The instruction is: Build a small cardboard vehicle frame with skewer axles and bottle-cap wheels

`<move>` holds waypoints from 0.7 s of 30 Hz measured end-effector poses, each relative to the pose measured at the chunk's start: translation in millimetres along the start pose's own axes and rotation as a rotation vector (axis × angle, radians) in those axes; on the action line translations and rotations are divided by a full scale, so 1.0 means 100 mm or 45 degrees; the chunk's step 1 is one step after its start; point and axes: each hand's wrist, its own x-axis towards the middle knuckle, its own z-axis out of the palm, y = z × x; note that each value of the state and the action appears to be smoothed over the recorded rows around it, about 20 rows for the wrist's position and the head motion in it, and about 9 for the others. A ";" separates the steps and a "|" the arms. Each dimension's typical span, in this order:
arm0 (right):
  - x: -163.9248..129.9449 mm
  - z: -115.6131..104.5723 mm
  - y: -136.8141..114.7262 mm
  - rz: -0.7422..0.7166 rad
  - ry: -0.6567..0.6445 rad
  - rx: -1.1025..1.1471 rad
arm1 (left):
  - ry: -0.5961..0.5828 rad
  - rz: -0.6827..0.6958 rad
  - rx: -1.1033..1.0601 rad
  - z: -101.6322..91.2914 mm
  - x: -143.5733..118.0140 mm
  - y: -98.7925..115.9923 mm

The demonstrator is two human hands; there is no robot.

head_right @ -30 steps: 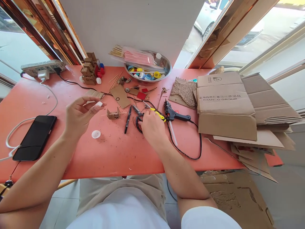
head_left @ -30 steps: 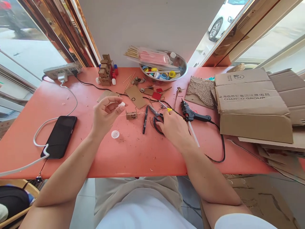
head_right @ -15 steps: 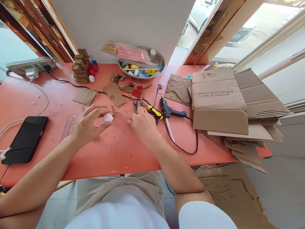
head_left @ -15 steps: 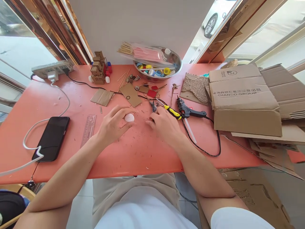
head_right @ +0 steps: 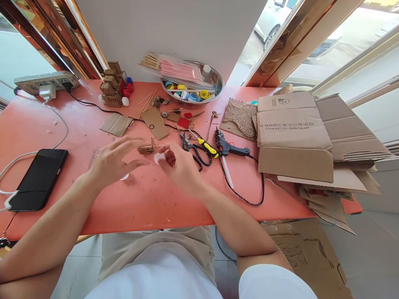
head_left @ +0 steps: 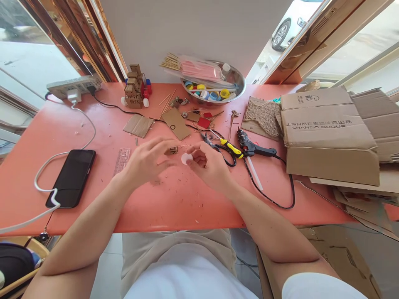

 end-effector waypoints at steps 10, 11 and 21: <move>-0.08 0.08 -0.03 -0.052 -0.324 -0.781 | -0.328 -0.467 0.152 -0.03 0.12 -0.17; -0.09 0.09 -0.05 -0.034 -0.341 -0.836 | -0.345 -0.475 0.164 -0.06 0.12 -0.15; -0.12 0.08 -0.12 -0.162 -0.433 -1.005 | -0.139 -0.422 0.219 -0.08 0.07 -0.04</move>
